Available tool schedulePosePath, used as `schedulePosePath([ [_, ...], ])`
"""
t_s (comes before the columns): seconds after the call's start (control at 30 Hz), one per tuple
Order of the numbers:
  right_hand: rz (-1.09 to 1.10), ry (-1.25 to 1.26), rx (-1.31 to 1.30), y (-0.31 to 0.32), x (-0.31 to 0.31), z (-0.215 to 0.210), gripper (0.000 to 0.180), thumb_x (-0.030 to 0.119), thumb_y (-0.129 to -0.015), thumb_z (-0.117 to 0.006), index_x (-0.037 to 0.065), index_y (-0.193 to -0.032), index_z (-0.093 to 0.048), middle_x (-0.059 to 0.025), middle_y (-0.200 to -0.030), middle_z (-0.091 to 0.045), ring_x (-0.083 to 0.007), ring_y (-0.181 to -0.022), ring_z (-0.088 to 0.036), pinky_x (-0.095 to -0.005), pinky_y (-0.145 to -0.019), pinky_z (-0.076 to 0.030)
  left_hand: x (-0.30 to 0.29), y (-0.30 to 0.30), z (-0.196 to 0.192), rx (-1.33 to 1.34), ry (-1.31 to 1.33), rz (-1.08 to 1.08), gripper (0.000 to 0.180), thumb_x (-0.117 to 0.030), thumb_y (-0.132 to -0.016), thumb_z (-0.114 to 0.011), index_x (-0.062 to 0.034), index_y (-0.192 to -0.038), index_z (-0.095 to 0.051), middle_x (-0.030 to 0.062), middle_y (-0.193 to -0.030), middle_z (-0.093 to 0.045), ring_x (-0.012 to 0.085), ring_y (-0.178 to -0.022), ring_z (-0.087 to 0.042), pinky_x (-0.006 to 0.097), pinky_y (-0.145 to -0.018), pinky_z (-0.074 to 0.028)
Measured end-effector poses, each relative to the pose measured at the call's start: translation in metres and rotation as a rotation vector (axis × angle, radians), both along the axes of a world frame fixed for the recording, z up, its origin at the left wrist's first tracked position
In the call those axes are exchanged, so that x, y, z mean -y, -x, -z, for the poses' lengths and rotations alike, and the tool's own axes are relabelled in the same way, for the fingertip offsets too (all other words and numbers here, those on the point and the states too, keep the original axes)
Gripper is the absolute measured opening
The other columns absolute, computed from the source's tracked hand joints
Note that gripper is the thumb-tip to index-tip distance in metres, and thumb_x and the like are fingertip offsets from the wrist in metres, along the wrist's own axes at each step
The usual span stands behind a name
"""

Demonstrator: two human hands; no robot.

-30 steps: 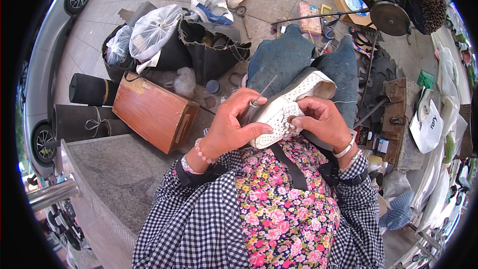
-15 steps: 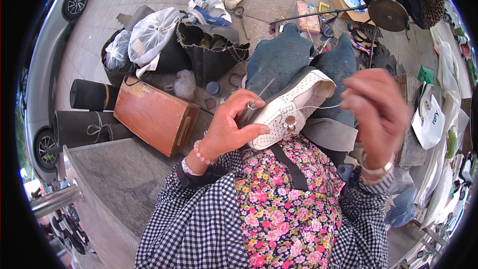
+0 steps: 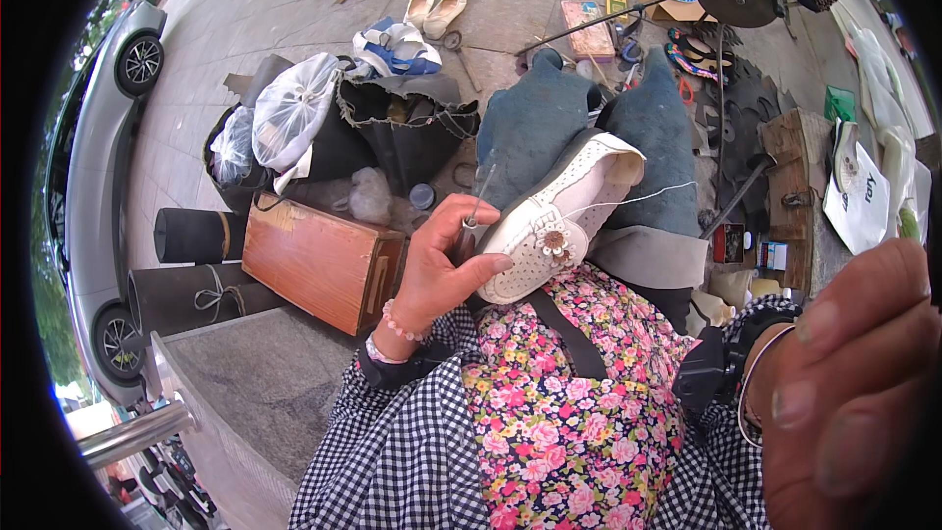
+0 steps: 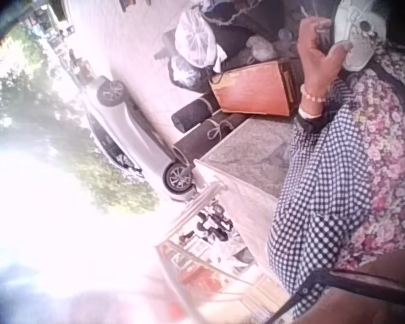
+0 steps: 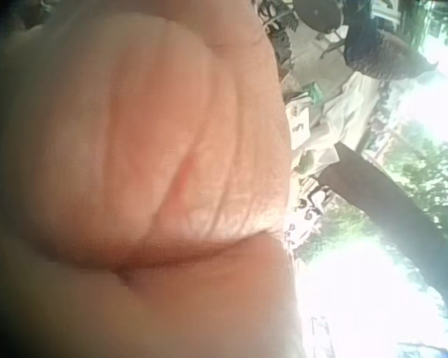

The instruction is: Stitching or sewing the upper part of a white shoe by hand.

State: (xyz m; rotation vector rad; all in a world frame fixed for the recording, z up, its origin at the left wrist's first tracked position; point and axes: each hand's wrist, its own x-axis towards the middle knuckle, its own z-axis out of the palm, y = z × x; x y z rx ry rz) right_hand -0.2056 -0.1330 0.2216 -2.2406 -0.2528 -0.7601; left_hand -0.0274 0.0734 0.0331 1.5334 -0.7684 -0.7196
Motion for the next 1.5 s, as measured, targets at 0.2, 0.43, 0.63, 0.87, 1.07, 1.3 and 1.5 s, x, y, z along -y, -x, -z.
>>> schedulePosePath([
  [0.2, 0.039, 0.022, 0.026, -0.019, -0.015, -0.006, 0.02, 0.018, -0.086, -0.047, 0.001, -0.087, -0.056, -0.0093, -0.064, -0.051, -0.0199, -0.051, -0.044, -0.0368, -0.051, -0.037, -0.001, 0.0, -0.001, -0.004, 0.021, -0.016, 0.038, -0.005, -0.067, -0.073, -0.0021, -0.101, -0.056, 0.0052, -0.104, -0.051, 0.0124, -0.095, -0.05, 0.023, -0.079, -0.04],
  [0.43, 0.067, 0.114, 0.065, -0.034, -0.017, -0.014, 0.02, 0.019, -0.086, -0.047, 0.001, -0.087, -0.056, -0.009, -0.063, -0.05, -0.0198, -0.051, -0.044, -0.0366, -0.051, -0.037, -0.001, 0.001, -0.002, -0.002, -0.009, -0.012, 0.039, -0.003, -0.066, -0.073, -0.0022, -0.102, -0.057, 0.0059, -0.104, -0.051, 0.0132, -0.097, -0.05, 0.024, -0.081, -0.04],
  [0.63, 0.105, 0.154, 0.098, -0.032, -0.011, -0.02, 0.02, 0.019, -0.086, -0.046, 0.002, -0.086, -0.056, -0.0087, -0.062, -0.05, -0.0198, -0.051, -0.043, -0.0365, -0.052, -0.037, -0.003, 0.002, -0.002, -0.017, 0.014, -0.009, 0.039, -0.002, -0.067, -0.072, -0.0018, -0.102, -0.056, 0.0058, -0.105, -0.05, 0.0125, -0.099, -0.049, 0.023, -0.082, -0.039],
  [0.87, 0.142, 0.158, 0.137, -0.021, -0.015, -0.019, 0.02, 0.019, -0.086, -0.046, 0.002, -0.085, -0.056, -0.0084, -0.062, -0.05, -0.0198, -0.051, -0.043, -0.0363, -0.052, -0.037, 0.0, -0.002, 0.0, 0.076, 0.041, 0.019, 0.038, -0.001, -0.068, -0.069, -0.0045, -0.104, -0.057, -0.0003, -0.105, -0.048, 0.0003, -0.076, -0.041, 0.014, -0.06, -0.03],
  [1.07, 0.18, 0.164, 0.156, -0.014, -0.01, -0.016, 0.02, 0.019, -0.086, -0.046, 0.002, -0.085, -0.056, -0.0081, -0.061, -0.05, -0.0198, -0.051, -0.043, -0.0361, -0.052, -0.037, 0.002, -0.002, 0.001, 0.106, 0.028, 0.027, 0.038, -0.001, -0.069, -0.069, -0.0044, -0.104, -0.057, -0.0003, -0.104, -0.048, 0.0005, -0.076, -0.041, 0.014, -0.06, -0.03],
  [1.3, 0.219, 0.201, 0.185, -0.025, -0.022, -0.021, 0.02, 0.02, -0.086, -0.046, 0.002, -0.084, -0.056, -0.0077, -0.06, -0.049, -0.0198, -0.051, -0.043, -0.0359, -0.053, -0.037, 0.001, -0.002, 0.002, 0.109, 0.038, 0.028, 0.037, -0.002, -0.069, -0.07, -0.0045, -0.104, -0.057, -0.0004, -0.104, -0.048, 0.0003, -0.075, -0.04, 0.014, -0.058, -0.03],
  [1.5, 0.254, 0.238, 0.215, -0.03, -0.026, -0.023, 0.021, 0.02, -0.087, -0.046, 0.002, -0.083, -0.056, -0.0075, -0.059, -0.049, -0.0197, -0.05, -0.042, -0.0358, -0.053, -0.036, 0.0, -0.002, 0.002, 0.136, 0.03, 0.036, 0.037, -0.001, -0.069, -0.07, -0.005, -0.103, -0.057, -0.001, -0.105, -0.048, -0.0006, -0.073, -0.038, 0.014, -0.057, -0.029],
])
